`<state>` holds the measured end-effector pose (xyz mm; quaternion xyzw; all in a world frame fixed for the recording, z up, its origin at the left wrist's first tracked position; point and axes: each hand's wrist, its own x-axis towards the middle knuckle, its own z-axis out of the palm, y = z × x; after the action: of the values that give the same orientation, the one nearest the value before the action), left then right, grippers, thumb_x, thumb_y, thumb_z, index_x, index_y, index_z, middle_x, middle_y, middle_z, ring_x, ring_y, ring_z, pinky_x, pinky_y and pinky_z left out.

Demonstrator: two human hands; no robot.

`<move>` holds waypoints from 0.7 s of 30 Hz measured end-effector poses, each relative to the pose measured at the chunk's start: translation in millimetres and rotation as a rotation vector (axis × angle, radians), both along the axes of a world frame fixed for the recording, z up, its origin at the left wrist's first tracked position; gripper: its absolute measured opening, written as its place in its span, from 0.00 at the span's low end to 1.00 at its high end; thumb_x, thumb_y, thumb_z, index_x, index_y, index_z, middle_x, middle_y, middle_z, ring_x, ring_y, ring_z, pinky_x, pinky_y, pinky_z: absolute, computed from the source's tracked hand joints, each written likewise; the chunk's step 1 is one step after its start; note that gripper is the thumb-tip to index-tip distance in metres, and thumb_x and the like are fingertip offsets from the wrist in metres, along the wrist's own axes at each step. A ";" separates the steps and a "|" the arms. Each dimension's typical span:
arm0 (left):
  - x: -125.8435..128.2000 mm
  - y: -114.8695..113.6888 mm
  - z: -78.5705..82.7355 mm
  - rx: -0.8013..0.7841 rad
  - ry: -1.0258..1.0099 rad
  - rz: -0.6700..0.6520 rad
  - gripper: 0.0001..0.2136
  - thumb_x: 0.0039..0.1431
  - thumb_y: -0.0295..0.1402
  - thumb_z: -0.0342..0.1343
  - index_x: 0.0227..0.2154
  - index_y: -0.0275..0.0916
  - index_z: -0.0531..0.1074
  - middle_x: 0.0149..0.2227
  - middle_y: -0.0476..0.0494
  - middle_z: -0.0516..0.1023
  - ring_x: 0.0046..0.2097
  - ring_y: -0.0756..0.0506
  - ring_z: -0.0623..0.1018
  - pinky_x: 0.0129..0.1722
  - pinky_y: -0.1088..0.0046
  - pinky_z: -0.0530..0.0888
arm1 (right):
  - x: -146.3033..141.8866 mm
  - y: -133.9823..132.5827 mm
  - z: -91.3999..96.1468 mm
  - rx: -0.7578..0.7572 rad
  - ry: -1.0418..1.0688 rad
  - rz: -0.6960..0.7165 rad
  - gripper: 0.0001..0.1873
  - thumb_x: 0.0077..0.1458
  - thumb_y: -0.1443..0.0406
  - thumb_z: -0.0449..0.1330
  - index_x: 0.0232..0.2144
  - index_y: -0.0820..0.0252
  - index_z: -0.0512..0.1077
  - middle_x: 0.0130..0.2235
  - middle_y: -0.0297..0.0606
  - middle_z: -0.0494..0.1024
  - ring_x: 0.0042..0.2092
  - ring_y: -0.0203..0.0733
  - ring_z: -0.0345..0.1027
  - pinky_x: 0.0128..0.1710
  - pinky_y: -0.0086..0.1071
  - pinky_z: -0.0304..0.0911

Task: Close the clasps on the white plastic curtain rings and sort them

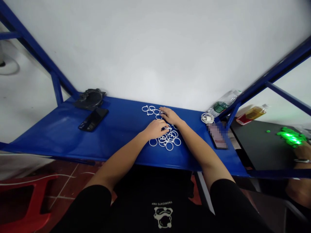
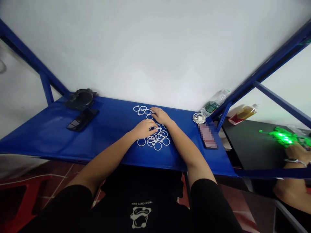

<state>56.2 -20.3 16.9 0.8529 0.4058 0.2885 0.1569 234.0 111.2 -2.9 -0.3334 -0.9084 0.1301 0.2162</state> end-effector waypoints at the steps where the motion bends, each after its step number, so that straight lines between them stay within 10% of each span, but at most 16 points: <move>1: -0.3 -0.2 0.2 -0.007 -0.001 -0.005 0.06 0.69 0.35 0.63 0.43 0.42 0.83 0.46 0.41 0.85 0.50 0.39 0.82 0.56 0.57 0.76 | 0.5 -3.8 4.2 0.017 0.022 -0.044 0.26 0.71 0.62 0.56 0.67 0.59 0.72 0.68 0.49 0.75 0.69 0.56 0.68 0.70 0.54 0.63; 14: 4.1 -5.9 1.9 -0.052 0.013 -0.059 0.07 0.69 0.37 0.62 0.42 0.42 0.83 0.41 0.45 0.85 0.46 0.42 0.82 0.51 0.62 0.77 | 41.2 -47.2 26.4 0.031 -0.271 -0.280 0.17 0.68 0.67 0.60 0.56 0.57 0.80 0.53 0.45 0.86 0.53 0.53 0.78 0.54 0.41 0.68; 21: 1.5 0.8 -6.0 0.107 -0.158 0.078 0.07 0.68 0.33 0.65 0.46 0.41 0.80 0.42 0.44 0.85 0.44 0.43 0.83 0.48 0.62 0.79 | 43.3 -69.1 28.1 -0.269 0.414 -0.207 0.14 0.64 0.59 0.64 0.49 0.56 0.76 0.36 0.35 0.84 0.33 0.42 0.76 0.38 0.35 0.70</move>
<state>57.8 -19.4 11.0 0.8182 0.4093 0.3819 0.1312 277.3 42.1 25.3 -0.4165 -0.7805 0.2924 0.3631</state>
